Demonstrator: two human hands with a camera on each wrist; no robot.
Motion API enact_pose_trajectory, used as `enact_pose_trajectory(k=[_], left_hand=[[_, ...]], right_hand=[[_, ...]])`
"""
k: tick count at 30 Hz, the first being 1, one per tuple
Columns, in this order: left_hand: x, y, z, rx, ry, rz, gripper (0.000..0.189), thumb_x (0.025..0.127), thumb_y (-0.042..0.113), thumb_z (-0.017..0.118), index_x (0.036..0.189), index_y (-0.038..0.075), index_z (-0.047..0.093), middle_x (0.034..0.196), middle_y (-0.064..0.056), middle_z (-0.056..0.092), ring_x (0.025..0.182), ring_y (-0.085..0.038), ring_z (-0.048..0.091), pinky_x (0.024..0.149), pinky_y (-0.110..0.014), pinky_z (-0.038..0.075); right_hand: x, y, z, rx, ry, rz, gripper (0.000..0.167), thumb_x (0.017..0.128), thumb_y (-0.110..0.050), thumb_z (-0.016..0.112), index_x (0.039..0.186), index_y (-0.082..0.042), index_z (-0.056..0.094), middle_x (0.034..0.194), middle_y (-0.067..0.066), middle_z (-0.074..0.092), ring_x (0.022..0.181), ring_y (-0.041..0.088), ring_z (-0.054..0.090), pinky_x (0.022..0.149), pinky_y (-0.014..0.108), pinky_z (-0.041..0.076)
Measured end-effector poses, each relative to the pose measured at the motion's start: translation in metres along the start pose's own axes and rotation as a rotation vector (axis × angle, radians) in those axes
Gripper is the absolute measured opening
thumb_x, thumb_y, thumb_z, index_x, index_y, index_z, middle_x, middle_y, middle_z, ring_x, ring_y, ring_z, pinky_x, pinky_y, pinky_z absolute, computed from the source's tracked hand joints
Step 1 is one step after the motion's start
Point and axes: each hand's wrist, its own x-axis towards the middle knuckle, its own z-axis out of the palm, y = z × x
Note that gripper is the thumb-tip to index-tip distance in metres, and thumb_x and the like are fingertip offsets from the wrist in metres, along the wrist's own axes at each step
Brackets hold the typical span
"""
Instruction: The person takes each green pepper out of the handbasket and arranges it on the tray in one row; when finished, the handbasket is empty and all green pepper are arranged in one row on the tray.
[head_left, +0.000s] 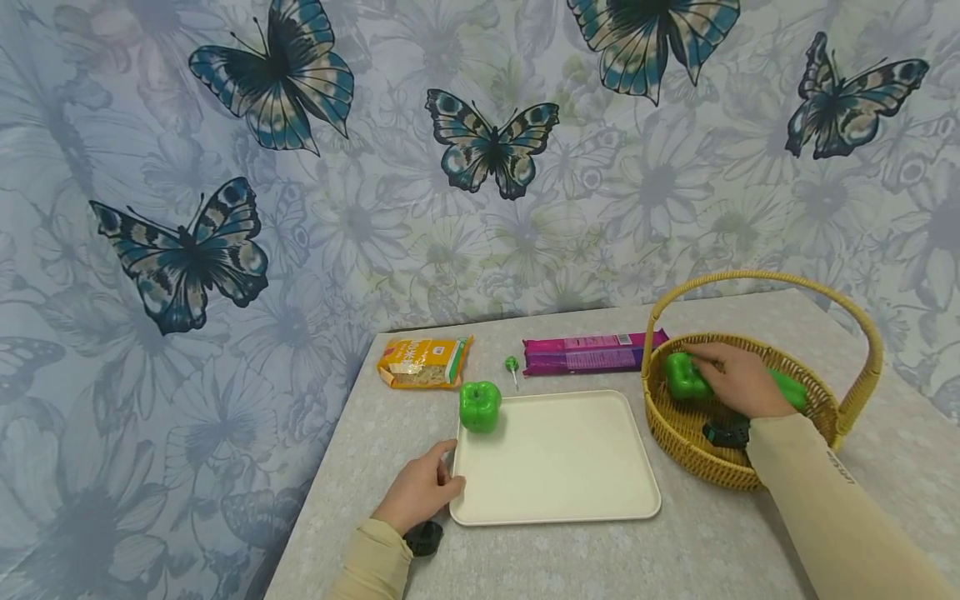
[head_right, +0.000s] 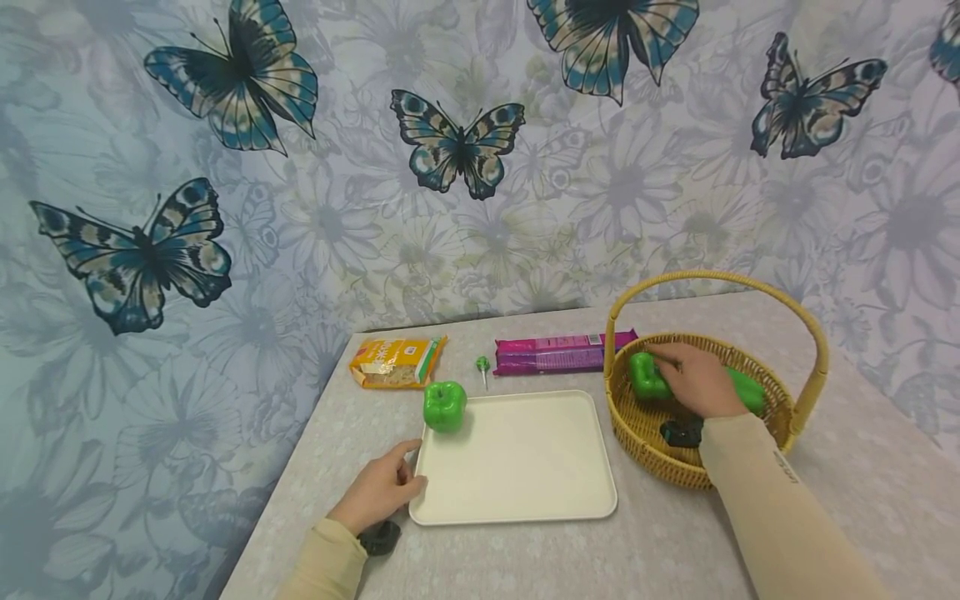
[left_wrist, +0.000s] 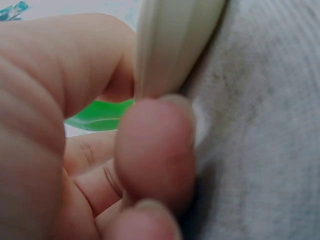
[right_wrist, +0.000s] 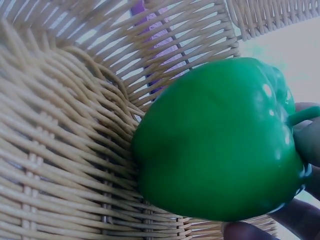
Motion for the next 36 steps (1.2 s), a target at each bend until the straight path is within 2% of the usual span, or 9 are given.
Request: enact_pose_trajectory(k=[4,9,11,14,15,17,20,25,36], left_hand=[[-0.0003,0.0003,0.0000,0.000,0.004,0.002,0.064,0.093,0.025,0.071,0.149,0.002,0.049,0.076,0.004,0.060,0.061,-0.011,0.054,0.053,-0.027,0.044],[-0.0003,0.0006,0.0001,0.010,0.005,-0.001,0.064,0.093,0.025,0.071,0.149,0.002,0.049,0.076,0.004,0.059,0.060,-0.011,0.054,0.053,-0.027,0.044],[-0.0002,0.0007,0.0002,0.017,0.005,-0.004,0.064,0.093,0.025,0.070,0.149,0.003,0.049,0.076,0.004,0.059,0.061,-0.011,0.054,0.054,-0.027,0.044],[0.0000,0.0008,0.0002,0.020,0.004,-0.008,0.064,0.093,0.026,0.070,0.149,0.003,0.049,0.076,0.004,0.059,0.061,-0.011,0.053,0.054,-0.028,0.043],[0.0001,0.0009,0.0002,0.020,0.003,-0.009,0.064,0.093,0.026,0.070,0.150,0.003,0.049,0.076,0.004,0.059,0.061,-0.011,0.053,0.054,-0.028,0.043],[0.0002,0.0009,0.0002,0.020,0.002,-0.010,0.064,0.093,0.026,0.071,0.149,0.003,0.049,0.076,0.004,0.059,0.061,-0.011,0.053,0.054,-0.028,0.043],[0.0005,0.0006,0.0003,0.018,0.001,-0.011,0.064,0.093,0.026,0.071,0.149,0.003,0.049,0.076,0.004,0.059,0.061,-0.011,0.053,0.054,-0.028,0.043],[0.0011,-0.0010,0.0005,0.010,-0.003,-0.012,0.064,0.094,0.027,0.070,0.150,0.004,0.049,0.077,0.004,0.060,0.061,-0.012,0.054,0.054,-0.028,0.044],[0.0021,-0.0035,0.0019,0.007,-0.003,-0.014,0.065,0.093,0.027,0.071,0.150,0.005,0.049,0.076,0.004,0.059,0.061,-0.012,0.054,0.054,-0.028,0.044]], right_hand=[[0.0006,0.0006,-0.0001,0.016,-0.028,0.005,0.046,0.110,-0.026,0.043,0.150,-0.007,0.054,0.146,0.029,0.053,0.127,0.049,0.055,0.098,0.065,0.044],[0.0004,-0.0016,-0.0021,0.040,-0.066,0.040,0.049,0.109,-0.026,0.039,0.152,-0.006,0.050,0.149,0.030,0.050,0.090,0.032,0.057,0.080,0.049,0.043],[0.0000,-0.0027,-0.0028,0.050,-0.078,0.050,0.051,0.108,-0.028,0.038,0.154,-0.006,0.048,0.151,0.030,0.048,0.082,0.029,0.054,0.078,0.047,0.042],[-0.0010,-0.0034,-0.0034,0.080,-0.098,0.063,0.054,0.108,-0.032,0.038,0.156,-0.006,0.044,0.154,0.030,0.044,0.089,0.034,0.057,0.081,0.050,0.043],[-0.0015,-0.0038,-0.0035,0.087,-0.103,0.063,0.056,0.109,-0.034,0.039,0.156,-0.006,0.043,0.155,0.030,0.043,0.101,0.038,0.059,0.085,0.053,0.045],[-0.0020,-0.0039,-0.0035,0.096,-0.113,0.064,0.060,0.108,-0.039,0.042,0.157,-0.005,0.041,0.157,0.030,0.040,0.126,0.047,0.052,0.096,0.064,0.044],[-0.0016,-0.0037,-0.0030,0.086,-0.132,0.061,0.072,0.106,-0.050,0.049,0.158,-0.002,0.039,0.157,0.032,0.037,0.142,0.056,0.035,0.107,0.072,0.033],[0.0007,-0.0020,-0.0021,0.035,-0.140,0.033,0.086,0.098,-0.056,0.062,0.157,0.002,0.037,0.156,0.038,0.032,0.140,0.060,0.032,0.106,0.075,0.031],[0.0016,0.0012,-0.0007,0.018,-0.132,-0.011,0.082,0.096,-0.043,0.070,0.154,0.006,0.039,0.152,0.038,0.038,0.134,0.058,0.040,0.104,0.072,0.036]])
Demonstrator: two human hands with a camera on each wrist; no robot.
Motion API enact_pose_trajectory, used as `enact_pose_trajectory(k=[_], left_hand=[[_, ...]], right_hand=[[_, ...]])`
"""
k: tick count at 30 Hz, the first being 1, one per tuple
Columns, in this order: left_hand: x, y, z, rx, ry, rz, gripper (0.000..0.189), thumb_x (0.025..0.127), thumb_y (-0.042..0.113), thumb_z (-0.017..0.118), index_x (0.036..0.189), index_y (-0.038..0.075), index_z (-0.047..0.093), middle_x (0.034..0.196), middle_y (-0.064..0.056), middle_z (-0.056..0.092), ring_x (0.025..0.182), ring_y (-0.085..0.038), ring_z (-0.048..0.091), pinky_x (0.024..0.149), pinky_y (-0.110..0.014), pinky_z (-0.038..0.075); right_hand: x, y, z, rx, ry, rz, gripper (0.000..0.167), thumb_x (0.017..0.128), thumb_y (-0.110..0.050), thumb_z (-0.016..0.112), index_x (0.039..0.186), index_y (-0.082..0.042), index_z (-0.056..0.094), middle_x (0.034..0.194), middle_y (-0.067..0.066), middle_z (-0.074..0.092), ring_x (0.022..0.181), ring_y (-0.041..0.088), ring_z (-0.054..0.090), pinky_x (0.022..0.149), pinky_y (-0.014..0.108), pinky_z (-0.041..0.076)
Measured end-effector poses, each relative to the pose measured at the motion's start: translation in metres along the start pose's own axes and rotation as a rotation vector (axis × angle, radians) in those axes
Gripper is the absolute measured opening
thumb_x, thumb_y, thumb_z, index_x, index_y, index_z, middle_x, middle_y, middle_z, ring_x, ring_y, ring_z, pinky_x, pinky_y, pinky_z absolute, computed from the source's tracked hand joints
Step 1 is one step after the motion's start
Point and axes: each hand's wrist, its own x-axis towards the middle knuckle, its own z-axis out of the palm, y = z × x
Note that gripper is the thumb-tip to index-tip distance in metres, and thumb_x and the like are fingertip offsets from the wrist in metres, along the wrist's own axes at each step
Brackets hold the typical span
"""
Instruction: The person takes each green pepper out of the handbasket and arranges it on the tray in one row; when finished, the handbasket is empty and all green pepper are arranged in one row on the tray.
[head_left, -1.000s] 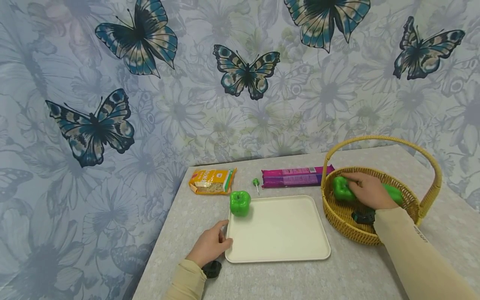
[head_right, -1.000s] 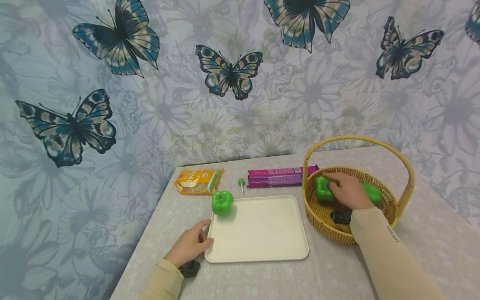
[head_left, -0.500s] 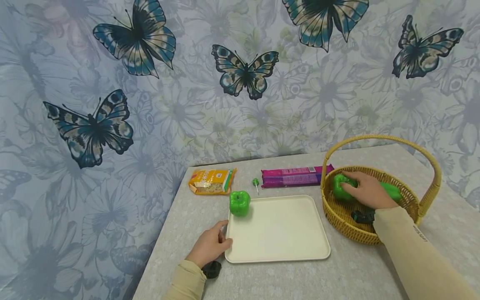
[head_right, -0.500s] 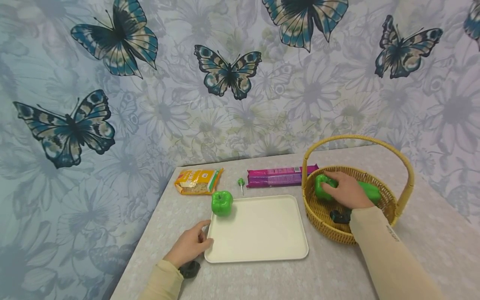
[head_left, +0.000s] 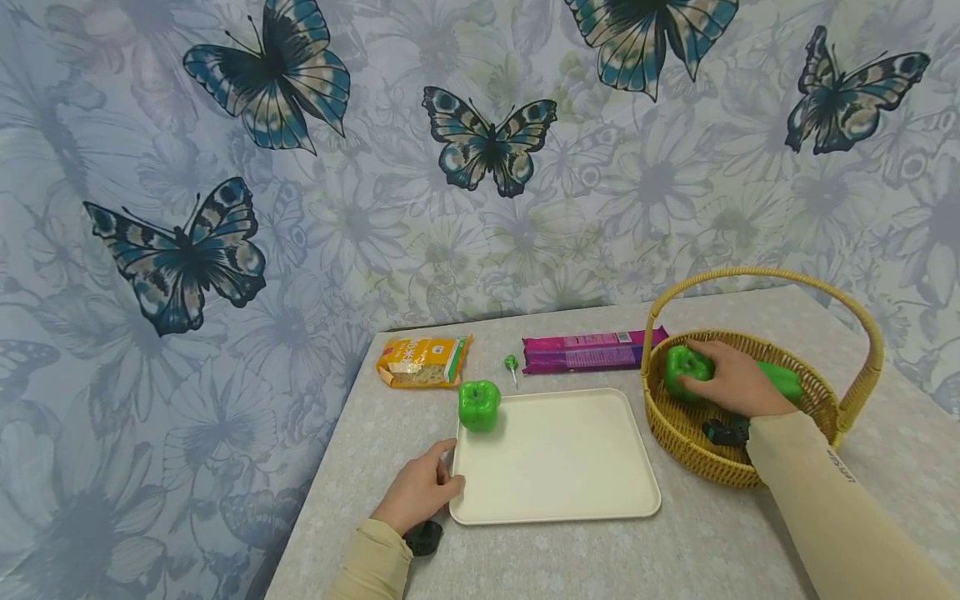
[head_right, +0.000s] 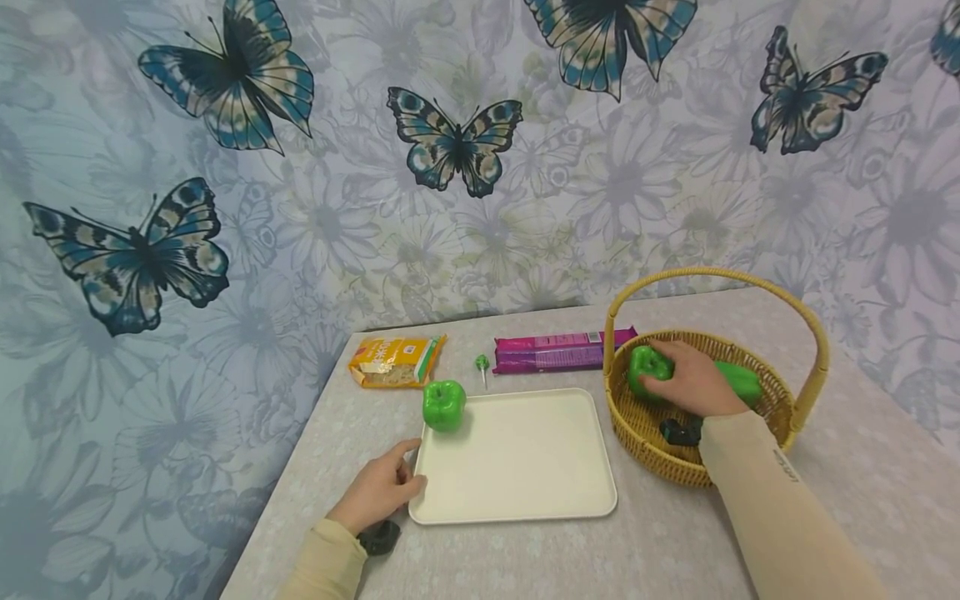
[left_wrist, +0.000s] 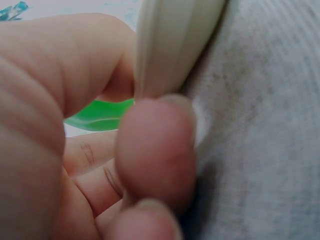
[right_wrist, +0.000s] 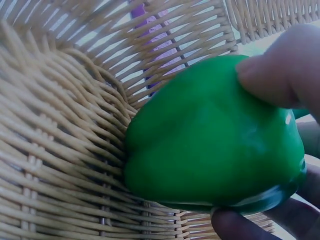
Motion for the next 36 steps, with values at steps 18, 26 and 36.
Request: enact_pose_trajectory(k=[18,26,36], left_hand=[[-0.0016,0.0009,-0.0027,0.009,-0.007,-0.006,0.065,0.094,0.027,0.071,0.150,0.004,0.048,0.077,0.004,0.060,0.062,-0.012,0.054,0.054,-0.028,0.044],[-0.0022,0.0002,-0.0009,0.002,0.004,0.016,0.064,0.094,0.026,0.071,0.149,0.002,0.048,0.077,0.004,0.060,0.061,-0.011,0.054,0.054,-0.028,0.045],[-0.0008,-0.0017,-0.0003,-0.004,0.004,0.012,0.065,0.093,0.026,0.071,0.150,0.002,0.048,0.076,0.004,0.060,0.061,-0.012,0.055,0.054,-0.028,0.045]], right_hand=[[-0.0008,-0.0010,0.0043,-0.023,0.039,0.004,0.080,0.098,-0.045,0.069,0.151,0.008,0.043,0.150,0.037,0.042,0.132,0.058,0.043,0.103,0.070,0.039],[-0.0001,-0.0019,0.0026,-0.025,0.042,0.005,0.080,0.097,-0.045,0.069,0.150,0.010,0.043,0.150,0.038,0.041,0.134,0.059,0.040,0.105,0.071,0.037],[0.0029,-0.0066,-0.0004,-0.025,0.055,0.000,0.083,0.098,-0.047,0.067,0.154,0.008,0.039,0.152,0.037,0.039,0.138,0.059,0.036,0.107,0.072,0.033]])
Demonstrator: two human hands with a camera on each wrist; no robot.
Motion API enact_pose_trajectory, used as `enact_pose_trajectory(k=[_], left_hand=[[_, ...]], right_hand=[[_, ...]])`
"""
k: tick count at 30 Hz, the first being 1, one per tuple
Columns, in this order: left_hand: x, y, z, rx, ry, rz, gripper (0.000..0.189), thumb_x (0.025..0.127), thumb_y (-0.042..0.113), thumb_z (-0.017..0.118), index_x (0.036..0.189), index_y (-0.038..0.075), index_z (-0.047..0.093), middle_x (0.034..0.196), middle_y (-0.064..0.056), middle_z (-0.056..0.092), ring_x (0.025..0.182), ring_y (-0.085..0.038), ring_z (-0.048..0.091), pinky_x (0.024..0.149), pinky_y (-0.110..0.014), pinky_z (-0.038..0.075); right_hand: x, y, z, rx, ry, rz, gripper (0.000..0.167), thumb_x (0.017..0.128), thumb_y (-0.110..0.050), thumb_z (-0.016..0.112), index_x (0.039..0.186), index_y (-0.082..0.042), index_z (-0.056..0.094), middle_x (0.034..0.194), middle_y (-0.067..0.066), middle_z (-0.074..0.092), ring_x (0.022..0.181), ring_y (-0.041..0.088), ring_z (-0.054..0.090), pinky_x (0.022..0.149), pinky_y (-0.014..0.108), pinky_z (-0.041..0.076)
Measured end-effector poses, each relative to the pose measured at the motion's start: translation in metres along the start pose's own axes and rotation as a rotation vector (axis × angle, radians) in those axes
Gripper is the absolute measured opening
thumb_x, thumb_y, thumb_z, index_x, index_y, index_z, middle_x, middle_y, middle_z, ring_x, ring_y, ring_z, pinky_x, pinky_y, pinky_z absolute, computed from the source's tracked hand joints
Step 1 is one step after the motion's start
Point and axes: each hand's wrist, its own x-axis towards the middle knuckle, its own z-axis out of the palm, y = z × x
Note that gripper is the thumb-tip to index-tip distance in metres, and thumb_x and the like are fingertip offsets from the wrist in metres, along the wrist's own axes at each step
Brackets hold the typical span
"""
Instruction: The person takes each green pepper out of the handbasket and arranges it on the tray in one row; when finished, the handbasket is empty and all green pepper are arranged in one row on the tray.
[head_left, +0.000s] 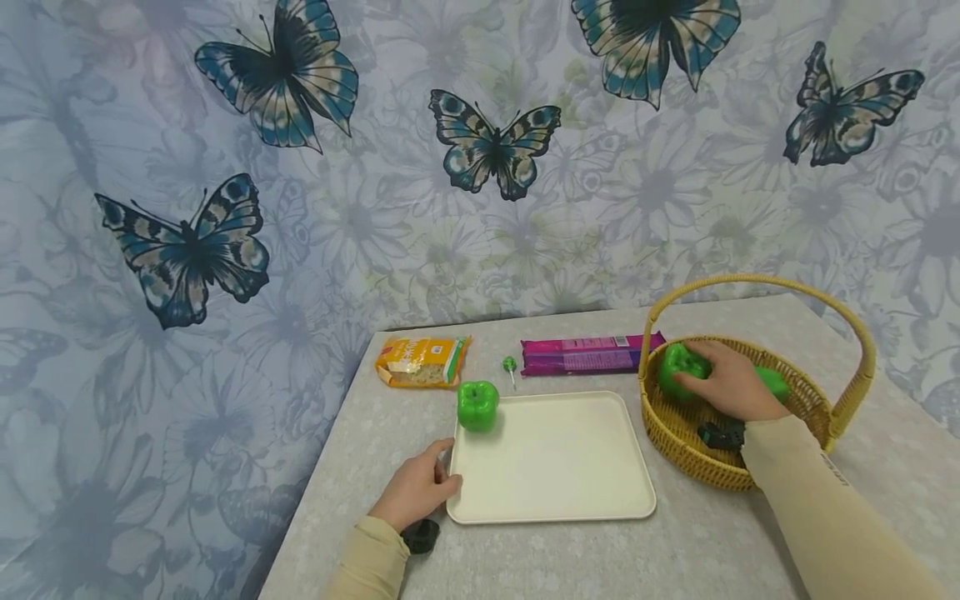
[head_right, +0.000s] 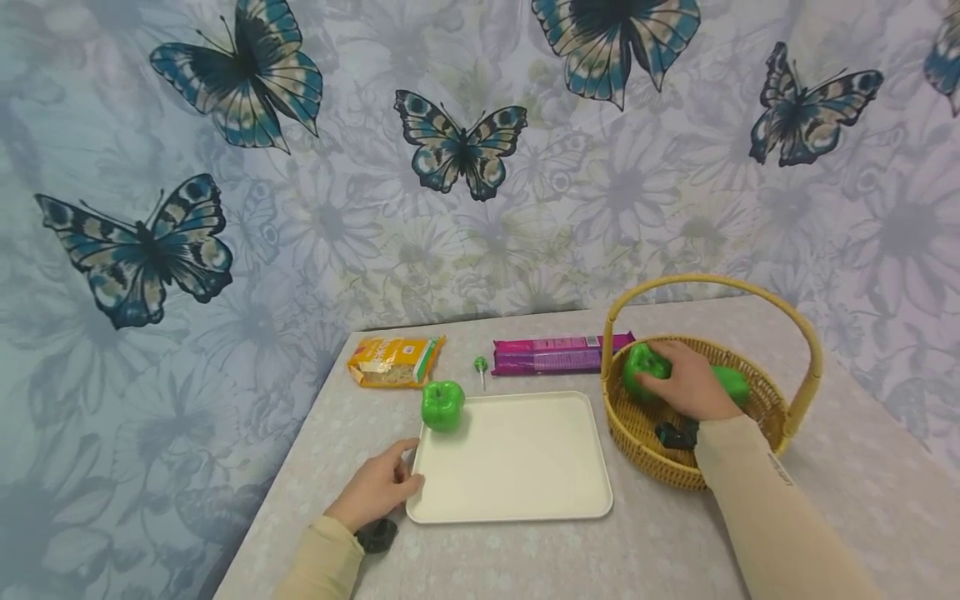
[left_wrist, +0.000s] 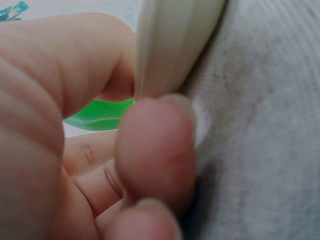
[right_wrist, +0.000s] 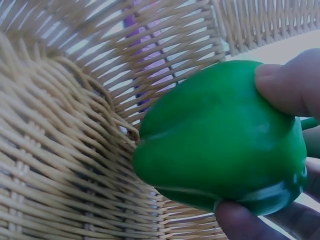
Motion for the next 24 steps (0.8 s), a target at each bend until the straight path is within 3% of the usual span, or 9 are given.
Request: enact_pose_trajectory(k=[19,24], left_hand=[[0.001,0.002,-0.002,-0.004,-0.016,-0.021,0.066,0.095,0.028,0.070,0.151,0.003,0.047,0.079,0.003,0.060,0.063,-0.013,0.055,0.055,-0.029,0.045],[0.001,0.001,0.000,0.003,-0.015,-0.018,0.065,0.094,0.028,0.071,0.150,0.003,0.048,0.078,0.004,0.060,0.063,-0.012,0.055,0.055,-0.028,0.045]], right_hand=[[-0.022,-0.027,-0.041,-0.032,0.032,-0.050,0.076,0.100,-0.040,0.068,0.152,0.009,0.041,0.148,0.038,0.042,0.127,0.058,0.048,0.096,0.069,0.045],[-0.036,-0.046,-0.047,-0.082,0.051,-0.096,0.073,0.098,-0.037,0.071,0.150,0.008,0.046,0.146,0.035,0.046,0.122,0.054,0.054,0.092,0.065,0.050]])
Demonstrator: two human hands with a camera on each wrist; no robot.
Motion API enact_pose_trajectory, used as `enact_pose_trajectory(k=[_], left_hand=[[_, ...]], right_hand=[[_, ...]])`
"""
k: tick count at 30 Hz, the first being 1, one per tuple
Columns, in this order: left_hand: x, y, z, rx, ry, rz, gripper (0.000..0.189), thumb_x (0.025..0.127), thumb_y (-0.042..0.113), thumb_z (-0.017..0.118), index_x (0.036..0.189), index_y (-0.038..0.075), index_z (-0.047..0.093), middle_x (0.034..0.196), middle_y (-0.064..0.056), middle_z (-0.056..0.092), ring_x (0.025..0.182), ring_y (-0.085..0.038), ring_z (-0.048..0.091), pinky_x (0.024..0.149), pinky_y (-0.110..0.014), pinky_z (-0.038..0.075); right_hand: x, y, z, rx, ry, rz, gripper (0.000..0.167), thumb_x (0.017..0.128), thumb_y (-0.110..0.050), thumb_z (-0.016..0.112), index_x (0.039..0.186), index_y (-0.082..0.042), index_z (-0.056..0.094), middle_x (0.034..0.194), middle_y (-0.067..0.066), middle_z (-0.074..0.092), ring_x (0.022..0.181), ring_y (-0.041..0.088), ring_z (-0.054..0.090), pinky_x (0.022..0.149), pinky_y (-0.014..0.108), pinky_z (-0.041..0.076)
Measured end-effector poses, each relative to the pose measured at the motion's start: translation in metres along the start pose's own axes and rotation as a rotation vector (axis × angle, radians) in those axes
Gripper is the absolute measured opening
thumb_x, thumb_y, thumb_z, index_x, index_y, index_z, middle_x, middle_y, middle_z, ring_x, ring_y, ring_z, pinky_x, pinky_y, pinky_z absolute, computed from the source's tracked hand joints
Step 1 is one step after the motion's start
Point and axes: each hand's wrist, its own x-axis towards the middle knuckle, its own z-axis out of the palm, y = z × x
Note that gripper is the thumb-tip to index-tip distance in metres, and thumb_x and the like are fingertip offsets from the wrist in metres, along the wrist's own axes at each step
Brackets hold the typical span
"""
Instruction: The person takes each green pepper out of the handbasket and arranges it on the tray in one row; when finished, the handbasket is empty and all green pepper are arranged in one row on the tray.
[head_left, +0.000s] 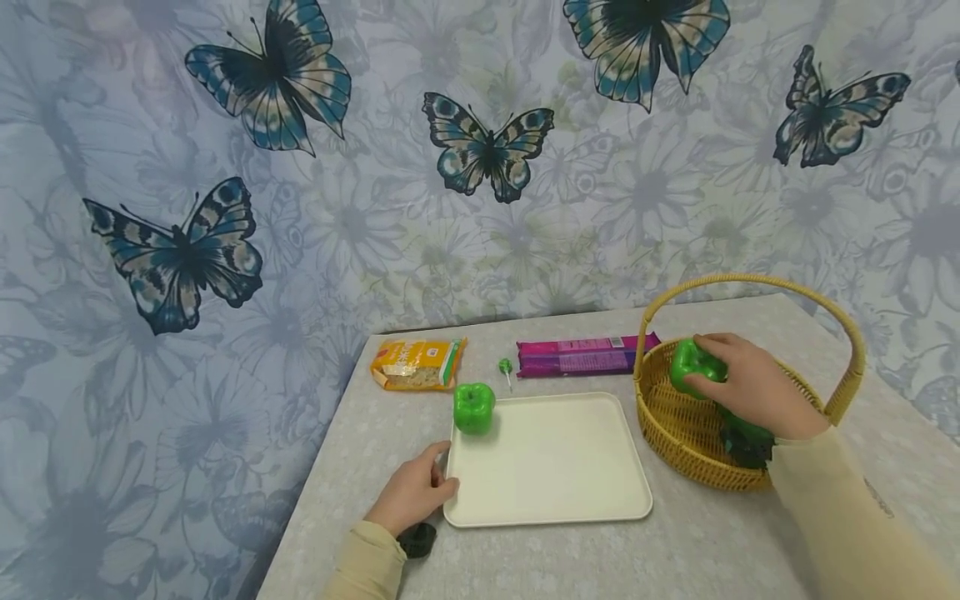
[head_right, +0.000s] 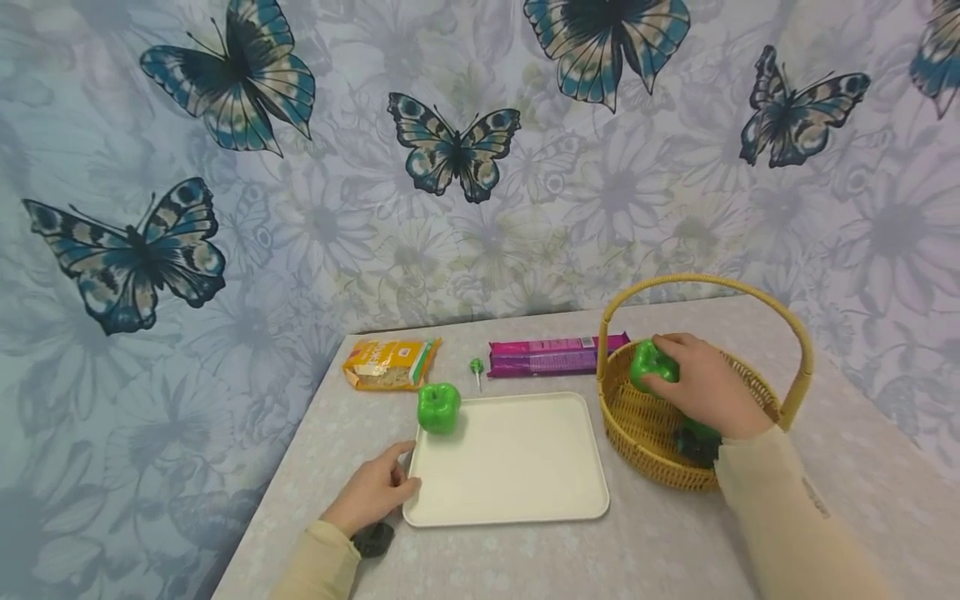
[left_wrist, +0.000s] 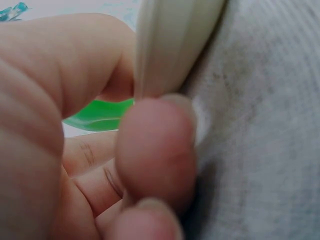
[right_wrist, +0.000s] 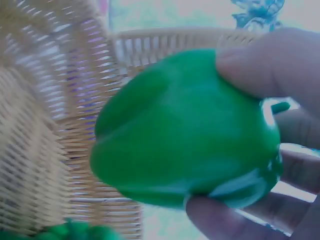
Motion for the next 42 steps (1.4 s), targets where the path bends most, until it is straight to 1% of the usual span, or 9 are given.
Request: enact_pose_trajectory(k=[4,7,9,11,16,18,25,31,42], left_hand=[[-0.001,-0.002,0.001,-0.012,-0.012,-0.006,0.065,0.094,0.028,0.071,0.150,0.003,0.048,0.078,0.003,0.060,0.062,-0.013,0.055,0.054,-0.029,0.044],[-0.002,-0.002,0.002,-0.013,-0.014,-0.018,0.065,0.094,0.028,0.071,0.150,0.004,0.048,0.077,0.003,0.060,0.062,-0.013,0.055,0.054,-0.029,0.044],[-0.001,-0.001,0.002,0.001,-0.005,-0.022,0.065,0.094,0.028,0.071,0.150,0.004,0.048,0.077,0.003,0.060,0.062,-0.012,0.055,0.054,-0.028,0.044],[0.000,0.001,0.002,0.011,0.004,-0.012,0.065,0.094,0.028,0.071,0.150,0.004,0.048,0.077,0.003,0.059,0.062,-0.012,0.054,0.054,-0.029,0.044],[0.001,0.005,0.001,0.016,0.000,0.009,0.065,0.094,0.027,0.071,0.150,0.003,0.048,0.078,0.003,0.059,0.062,-0.013,0.054,0.055,-0.029,0.043],[0.001,0.006,0.002,0.014,-0.007,0.001,0.066,0.094,0.028,0.071,0.150,0.003,0.048,0.078,0.003,0.059,0.063,-0.012,0.054,0.055,-0.029,0.044],[-0.001,0.006,0.000,0.024,-0.006,-0.008,0.066,0.094,0.028,0.071,0.150,0.003,0.048,0.077,0.003,0.059,0.062,-0.012,0.053,0.055,-0.029,0.043],[-0.002,0.007,-0.002,0.024,0.004,0.009,0.065,0.094,0.027,0.070,0.150,0.005,0.049,0.076,0.004,0.059,0.061,-0.011,0.053,0.054,-0.028,0.043],[-0.002,0.006,-0.001,0.036,0.012,0.020,0.065,0.093,0.027,0.070,0.150,0.005,0.048,0.075,0.005,0.059,0.060,-0.010,0.053,0.054,-0.028,0.043]], right_hand=[[-0.007,-0.031,-0.001,0.027,0.093,-0.116,0.068,0.094,-0.030,0.077,0.146,0.007,0.053,0.142,0.030,0.052,0.113,0.046,0.062,0.083,0.056,0.057],[-0.004,-0.056,0.008,0.074,0.153,-0.233,0.064,0.090,-0.021,0.082,0.142,0.005,0.057,0.138,0.027,0.057,0.102,0.038,0.068,0.075,0.048,0.059],[0.001,-0.072,0.019,0.100,0.154,-0.284,0.063,0.089,-0.021,0.083,0.142,0.003,0.059,0.138,0.024,0.059,0.097,0.031,0.069,0.072,0.041,0.059],[0.009,-0.085,0.033,0.171,0.117,-0.319,0.062,0.089,-0.020,0.083,0.141,0.002,0.060,0.137,0.022,0.060,0.093,0.025,0.069,0.070,0.035,0.059],[0.032,-0.116,0.073,0.327,-0.035,-0.341,0.062,0.090,-0.021,0.082,0.143,0.001,0.059,0.138,0.017,0.060,0.100,0.020,0.065,0.071,0.024,0.058],[0.042,-0.125,0.089,0.346,-0.081,-0.339,0.062,0.090,-0.022,0.081,0.144,0.001,0.058,0.140,0.017,0.059,0.103,0.021,0.065,0.073,0.023,0.058],[0.073,-0.142,0.133,0.274,-0.166,-0.311,0.062,0.092,-0.028,0.079,0.144,0.000,0.058,0.142,0.019,0.059,0.121,0.029,0.063,0.096,0.043,0.055],[0.085,-0.146,0.149,0.282,-0.213,-0.262,0.066,0.091,-0.028,0.080,0.145,0.002,0.057,0.143,0.021,0.057,0.125,0.032,0.061,0.102,0.047,0.052],[0.094,-0.145,0.166,0.278,-0.219,-0.254,0.066,0.090,-0.028,0.080,0.144,0.003,0.057,0.140,0.021,0.059,0.124,0.032,0.061,0.104,0.046,0.050]])
